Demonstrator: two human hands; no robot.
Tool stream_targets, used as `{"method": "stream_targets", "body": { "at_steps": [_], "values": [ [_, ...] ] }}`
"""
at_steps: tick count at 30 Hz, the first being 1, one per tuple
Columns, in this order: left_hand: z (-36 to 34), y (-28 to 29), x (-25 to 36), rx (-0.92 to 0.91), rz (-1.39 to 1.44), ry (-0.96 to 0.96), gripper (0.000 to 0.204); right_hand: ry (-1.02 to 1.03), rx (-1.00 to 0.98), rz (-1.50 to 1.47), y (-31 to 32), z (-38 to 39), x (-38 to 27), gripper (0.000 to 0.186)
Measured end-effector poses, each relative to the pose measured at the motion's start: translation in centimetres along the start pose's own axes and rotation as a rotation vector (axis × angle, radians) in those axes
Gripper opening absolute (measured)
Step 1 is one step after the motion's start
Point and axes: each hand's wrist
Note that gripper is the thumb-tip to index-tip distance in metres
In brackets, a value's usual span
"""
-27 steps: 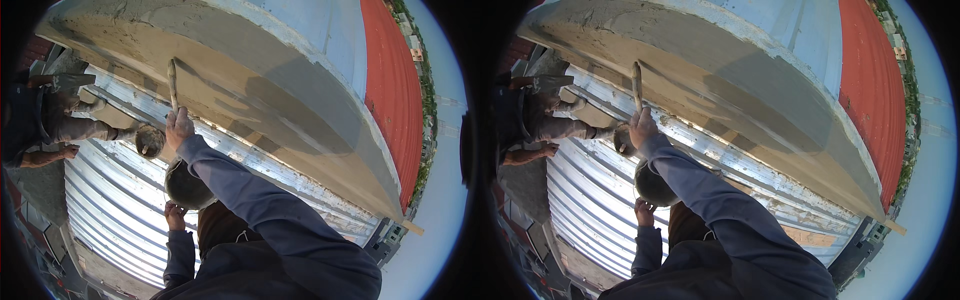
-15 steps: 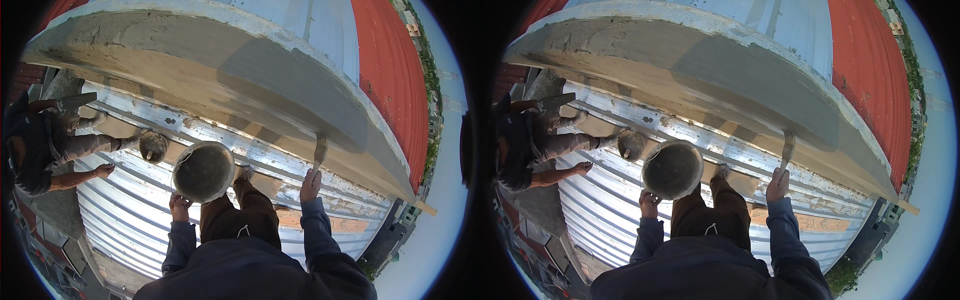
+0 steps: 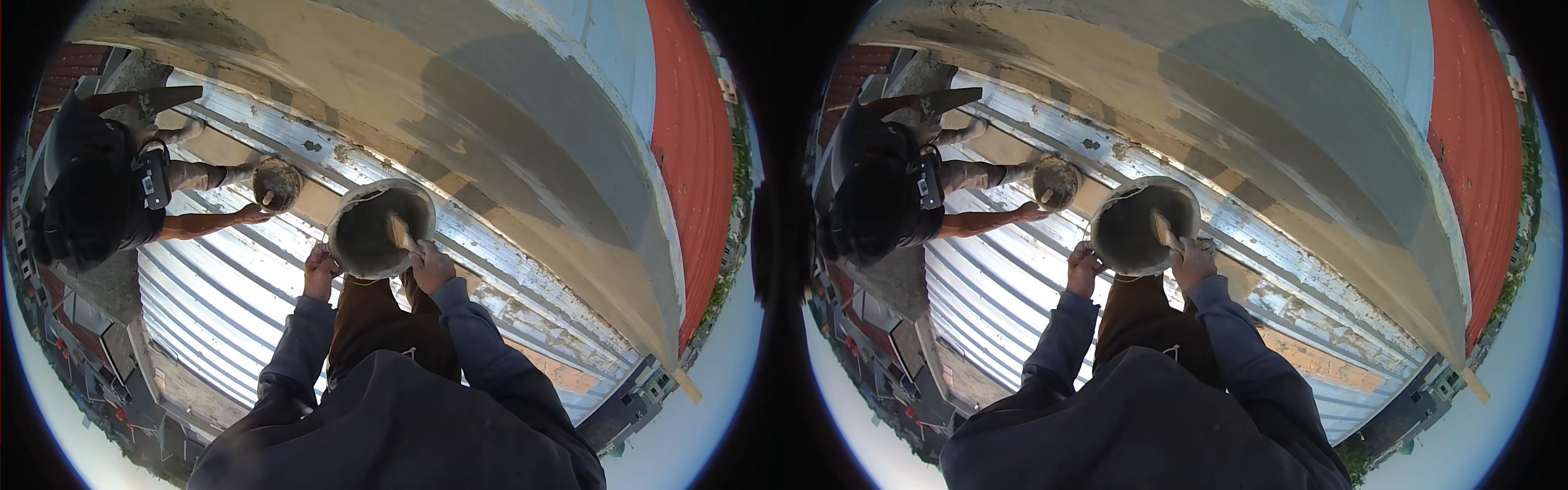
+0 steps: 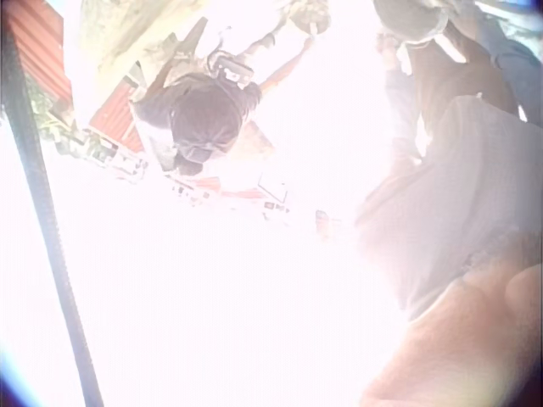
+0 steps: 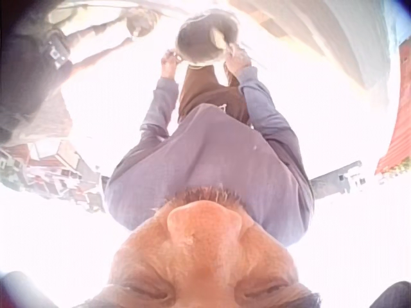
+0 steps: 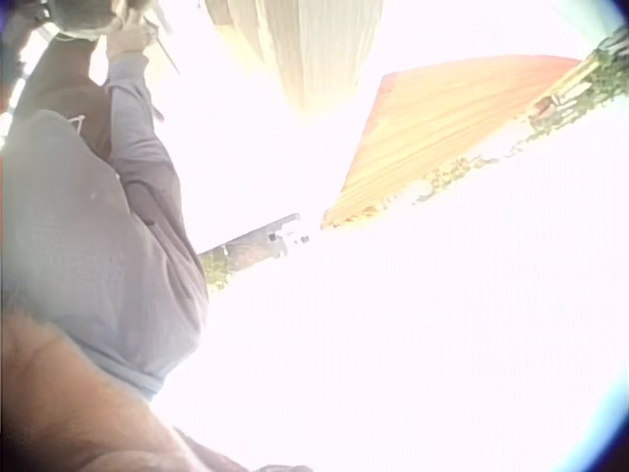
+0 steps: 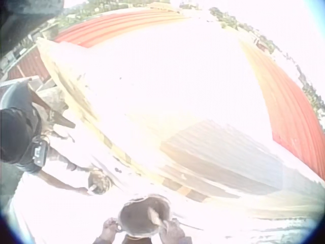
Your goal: The person repeatedly dips a brush into a bucket and applies liquid across a plastered wall surface while moving along the roof.
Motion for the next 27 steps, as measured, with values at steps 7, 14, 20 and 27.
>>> {"method": "stream_targets", "body": {
  "at_steps": [7, 14, 20, 27],
  "values": [
    [-1.6, -0.3, -0.2, 0.016, -0.003, 0.035, 0.029, -0.106, -0.304, 0.251, -4.0, -3.3, -1.5, 0.03],
    [-2.4, -0.4, -0.8, 0.021, -0.071, -0.027, 0.03, -0.1, -0.161, 0.036, -5.5, -0.6, -0.7, 0.026],
    [-2.0, -1.2, -2.6, 0.088, -0.107, -0.059, 0.026, -0.111, -0.123, -0.099, -6.3, 0.4, 1.9, 0.024],
    [-2.2, -2.5, -3.8, 0.053, -0.175, -0.02, 0.026, -0.159, -0.051, -0.18, -5.9, 0.6, 5.4, 0.024]
  ]
}}
Point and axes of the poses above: each hand's wrist, its own z-axis away from the middle knuckle, its own y-axis out of the back of the hand, x = y × z, and after that the axes turned 1 degree about x, right-handed
